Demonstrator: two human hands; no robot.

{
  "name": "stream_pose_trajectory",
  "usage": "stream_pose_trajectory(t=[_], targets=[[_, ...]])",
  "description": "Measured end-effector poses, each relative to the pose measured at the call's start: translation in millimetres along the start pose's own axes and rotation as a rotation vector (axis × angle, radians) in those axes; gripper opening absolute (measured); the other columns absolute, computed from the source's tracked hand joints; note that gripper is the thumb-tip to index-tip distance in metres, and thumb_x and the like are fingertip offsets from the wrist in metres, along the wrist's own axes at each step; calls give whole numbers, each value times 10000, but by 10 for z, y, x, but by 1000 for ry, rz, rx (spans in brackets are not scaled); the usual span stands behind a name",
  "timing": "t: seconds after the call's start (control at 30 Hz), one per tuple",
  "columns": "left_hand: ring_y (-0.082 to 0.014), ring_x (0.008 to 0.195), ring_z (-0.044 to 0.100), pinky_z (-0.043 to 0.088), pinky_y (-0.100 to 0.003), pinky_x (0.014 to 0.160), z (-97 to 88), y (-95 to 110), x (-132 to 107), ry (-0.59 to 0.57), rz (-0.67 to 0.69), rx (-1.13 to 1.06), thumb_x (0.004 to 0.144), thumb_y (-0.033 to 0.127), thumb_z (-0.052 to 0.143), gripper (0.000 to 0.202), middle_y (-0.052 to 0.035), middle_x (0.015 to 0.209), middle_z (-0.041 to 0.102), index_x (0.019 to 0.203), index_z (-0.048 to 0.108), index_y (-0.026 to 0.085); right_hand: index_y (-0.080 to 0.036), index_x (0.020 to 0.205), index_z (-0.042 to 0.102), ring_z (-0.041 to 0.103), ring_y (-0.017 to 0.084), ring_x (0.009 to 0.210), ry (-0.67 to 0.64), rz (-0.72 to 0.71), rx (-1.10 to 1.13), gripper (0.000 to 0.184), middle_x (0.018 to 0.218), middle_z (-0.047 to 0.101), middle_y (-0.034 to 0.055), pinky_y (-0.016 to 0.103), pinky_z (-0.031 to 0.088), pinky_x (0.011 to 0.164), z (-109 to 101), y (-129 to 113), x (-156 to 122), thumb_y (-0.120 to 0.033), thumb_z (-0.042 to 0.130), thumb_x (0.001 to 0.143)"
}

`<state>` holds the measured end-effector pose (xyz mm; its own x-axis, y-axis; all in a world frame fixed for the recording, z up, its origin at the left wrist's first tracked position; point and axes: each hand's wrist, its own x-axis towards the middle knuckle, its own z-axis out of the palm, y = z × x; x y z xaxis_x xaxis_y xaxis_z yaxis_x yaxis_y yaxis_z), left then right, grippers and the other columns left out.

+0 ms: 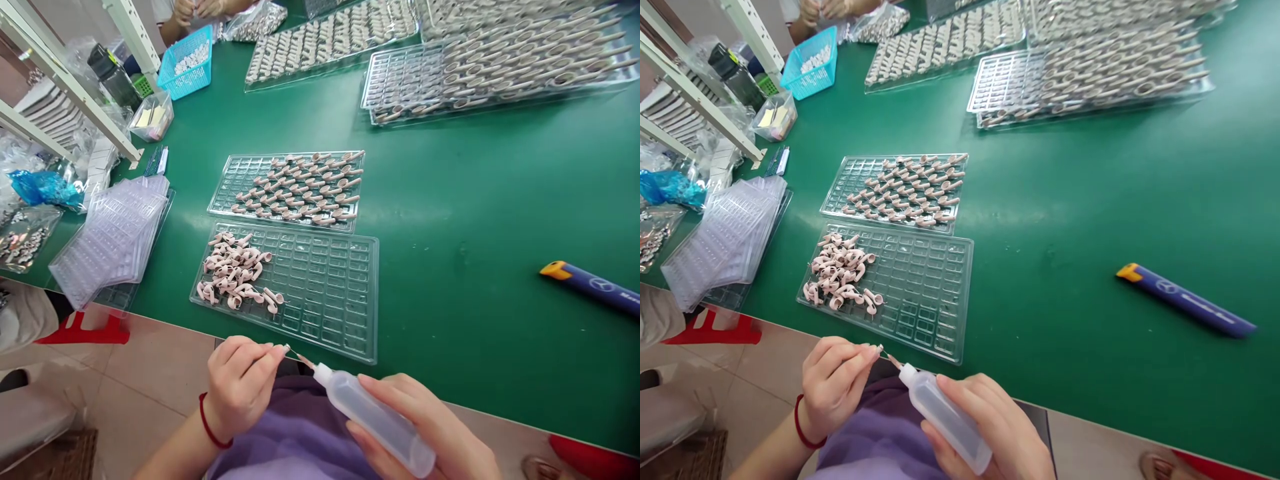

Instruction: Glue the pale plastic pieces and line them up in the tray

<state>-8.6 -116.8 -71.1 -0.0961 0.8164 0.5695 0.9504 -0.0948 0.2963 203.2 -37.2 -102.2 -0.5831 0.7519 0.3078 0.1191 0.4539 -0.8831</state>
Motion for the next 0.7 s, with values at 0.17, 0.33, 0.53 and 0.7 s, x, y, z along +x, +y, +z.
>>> stream_pose_trajectory(t=[0.17,0.33,0.53,0.7], targets=[[-149,719,632,564,-268,650,6,-2,-10,-1,-2,-5,809,13,690,276,-23,795,734,1026,699,182,-273,1306,512,631,176,688,-45,-50,-1,480,872,661,39,306,530,599,-43,24,45,-128,608,858],[-145,705,638,566,-266,646,4,-1,-15,-5,-8,-4,816,25,683,279,-16,791,735,1034,704,199,-301,1339,500,638,182,679,-71,-89,-2,577,873,668,22,310,536,588,-80,28,107,-96,636,817],[-143,712,642,570,-264,653,13,-11,-16,-6,-27,-18,828,32,680,272,-17,797,734,1036,707,205,-283,1262,549,680,205,747,0,-6,-46,377,926,690,50,292,551,580,-114,38,23,-234,603,892],[-148,766,660,585,-282,701,7,79,-32,24,-146,-181,855,55,676,244,-33,870,748,1048,693,203,-248,1269,540,710,192,782,67,92,-67,403,1026,698,71,257,591,671,-53,32,-35,-294,640,881]])
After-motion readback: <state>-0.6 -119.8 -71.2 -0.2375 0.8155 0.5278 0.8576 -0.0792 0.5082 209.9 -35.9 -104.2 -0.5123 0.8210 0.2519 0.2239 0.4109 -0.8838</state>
